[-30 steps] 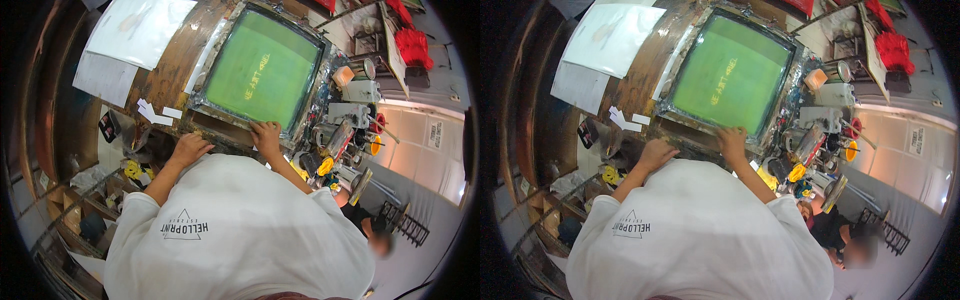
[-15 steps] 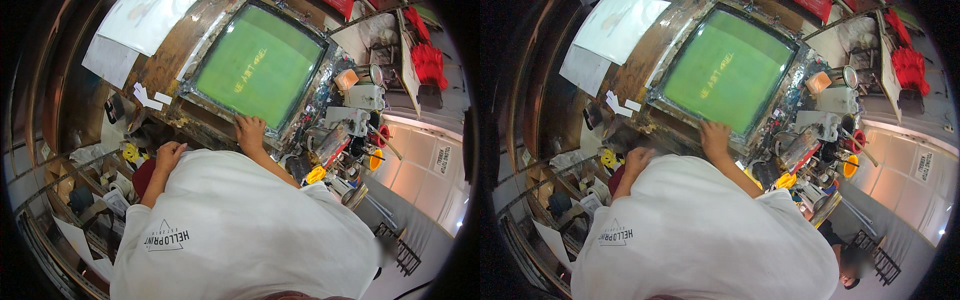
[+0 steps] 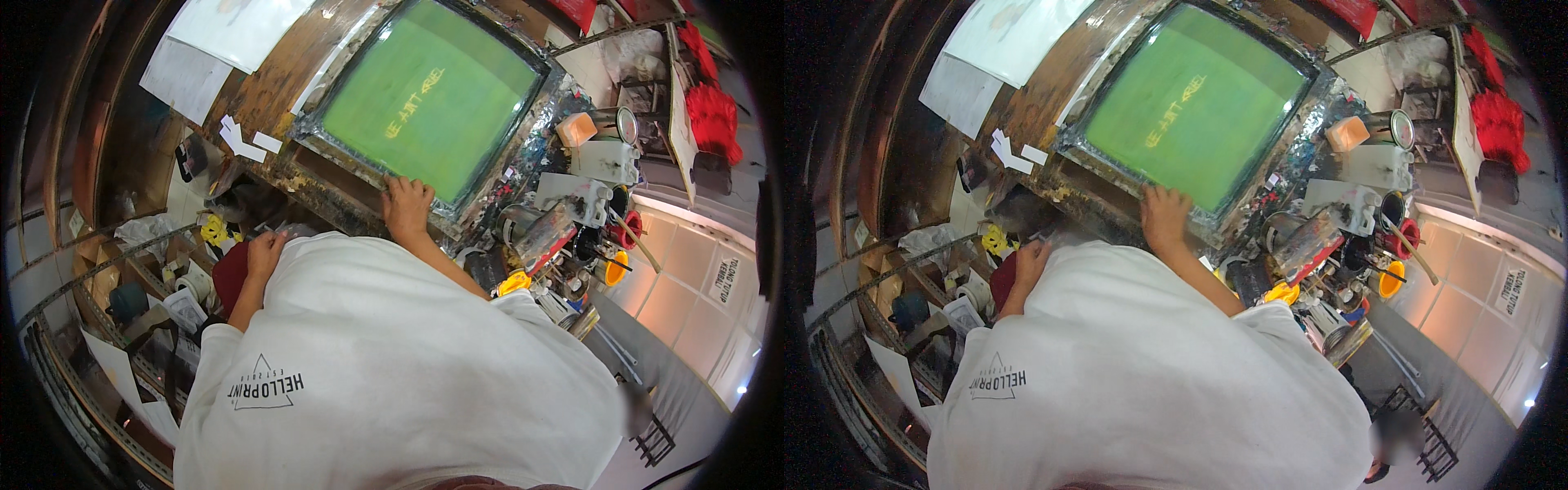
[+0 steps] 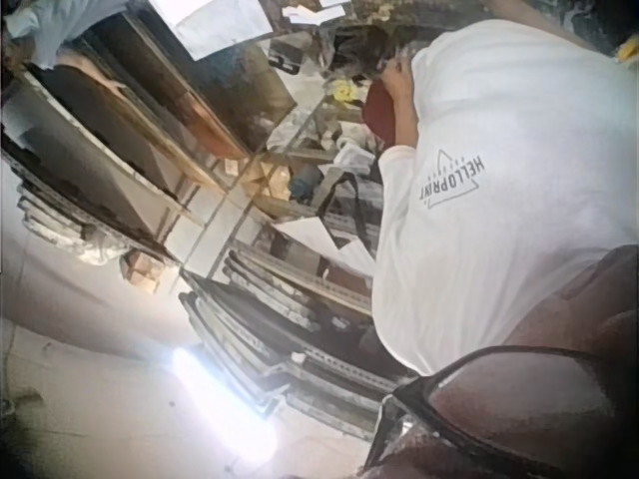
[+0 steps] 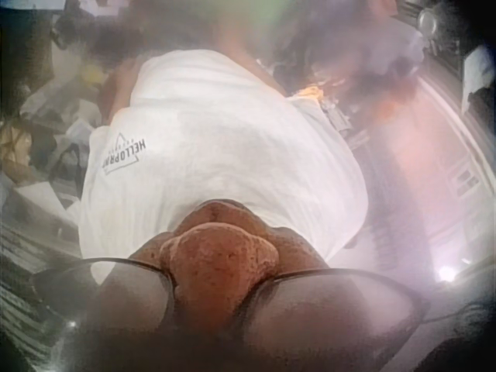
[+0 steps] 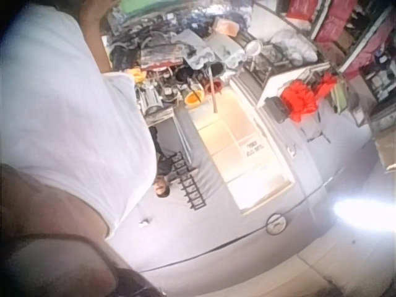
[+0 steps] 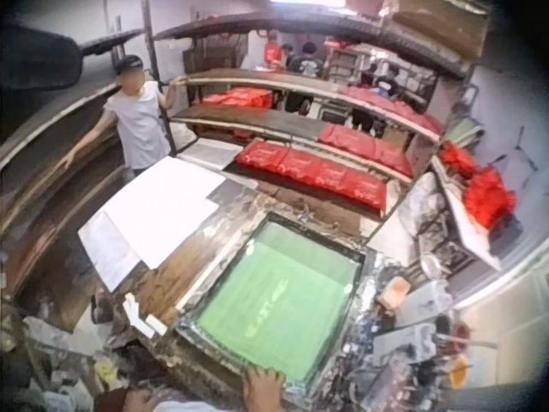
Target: The person aligns a screen printing frame over a white sheet on a workbench, then uses a squeegee to pull green ink across the screen to transfer a design onto the sheet. The person repeats this process on multiple sheets, lifting the frame and moving each printed sheet aside.
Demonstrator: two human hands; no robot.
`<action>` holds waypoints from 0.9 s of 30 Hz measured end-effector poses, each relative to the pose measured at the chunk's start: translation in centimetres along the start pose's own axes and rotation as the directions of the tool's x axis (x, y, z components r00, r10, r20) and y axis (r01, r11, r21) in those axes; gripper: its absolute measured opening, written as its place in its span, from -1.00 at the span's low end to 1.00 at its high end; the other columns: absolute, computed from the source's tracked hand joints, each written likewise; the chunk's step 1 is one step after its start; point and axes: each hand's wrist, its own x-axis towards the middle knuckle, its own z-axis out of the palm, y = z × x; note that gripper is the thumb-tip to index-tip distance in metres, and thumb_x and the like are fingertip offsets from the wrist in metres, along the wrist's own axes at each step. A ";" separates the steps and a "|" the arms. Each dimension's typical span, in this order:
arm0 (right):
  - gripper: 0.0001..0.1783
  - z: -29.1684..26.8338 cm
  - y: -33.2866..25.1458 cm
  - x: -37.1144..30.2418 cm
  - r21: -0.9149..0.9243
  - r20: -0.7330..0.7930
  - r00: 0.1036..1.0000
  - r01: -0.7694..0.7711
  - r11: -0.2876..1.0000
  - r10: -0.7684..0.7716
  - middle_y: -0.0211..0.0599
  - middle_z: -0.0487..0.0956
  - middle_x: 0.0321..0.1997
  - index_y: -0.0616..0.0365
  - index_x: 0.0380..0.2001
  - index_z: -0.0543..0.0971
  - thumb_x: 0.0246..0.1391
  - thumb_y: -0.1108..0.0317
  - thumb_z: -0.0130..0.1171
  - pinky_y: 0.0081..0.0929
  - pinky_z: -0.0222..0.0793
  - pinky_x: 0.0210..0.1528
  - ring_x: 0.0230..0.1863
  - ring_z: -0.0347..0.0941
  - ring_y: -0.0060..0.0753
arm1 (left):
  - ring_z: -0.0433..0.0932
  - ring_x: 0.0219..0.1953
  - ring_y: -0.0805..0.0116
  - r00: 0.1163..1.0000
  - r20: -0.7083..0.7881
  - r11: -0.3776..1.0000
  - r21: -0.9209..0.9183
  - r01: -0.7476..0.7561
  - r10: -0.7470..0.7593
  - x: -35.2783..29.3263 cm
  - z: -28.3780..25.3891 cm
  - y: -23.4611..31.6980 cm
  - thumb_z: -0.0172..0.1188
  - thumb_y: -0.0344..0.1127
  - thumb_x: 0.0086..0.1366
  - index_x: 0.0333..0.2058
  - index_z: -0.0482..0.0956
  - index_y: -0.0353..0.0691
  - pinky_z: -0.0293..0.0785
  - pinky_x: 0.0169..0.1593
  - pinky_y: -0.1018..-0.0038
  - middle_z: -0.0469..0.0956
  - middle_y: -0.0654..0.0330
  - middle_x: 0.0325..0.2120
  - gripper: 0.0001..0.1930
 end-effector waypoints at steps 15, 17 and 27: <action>-0.53 -0.2 0.0 0.0 0.010 0.007 1.000 -0.003 1.000 0.003 -0.38 0.59 -0.06 -0.10 0.11 0.66 0.10 0.27 0.43 -0.07 0.16 0.18 0.02 0.41 -0.16 | 0.64 -0.43 -0.13 0.998 -0.005 0.997 0.026 0.066 -0.066 -0.3 0.0 0.6 0.36 0.01 0.37 -0.42 0.66 -0.42 0.50 -0.33 0.13 0.64 -0.16 -0.50 -0.52; -0.53 -0.1 0.0 -0.1 0.020 0.002 1.000 -0.007 1.000 0.007 -0.38 0.59 -0.06 -0.10 0.11 0.66 0.10 0.28 0.43 -0.07 0.16 0.18 0.02 0.41 -0.16 | 0.64 -0.44 -0.12 0.997 0.000 0.997 0.003 0.074 -0.074 -0.4 0.0 0.4 0.36 0.00 0.38 -0.42 0.67 -0.41 0.50 -0.33 0.13 0.64 -0.16 -0.50 -0.53; -0.55 0.1 0.2 -0.2 0.052 -0.026 1.000 -0.004 0.999 0.005 -0.36 0.59 -0.05 -0.08 0.10 0.66 0.11 0.29 0.41 -0.01 0.17 0.17 0.03 0.42 -0.13 | 0.62 -0.48 -0.10 1.000 -0.015 1.000 0.011 -0.014 0.014 0.0 0.5 0.0 0.34 -0.02 0.40 -0.42 0.68 -0.39 0.49 -0.36 0.12 0.63 -0.14 -0.53 -0.55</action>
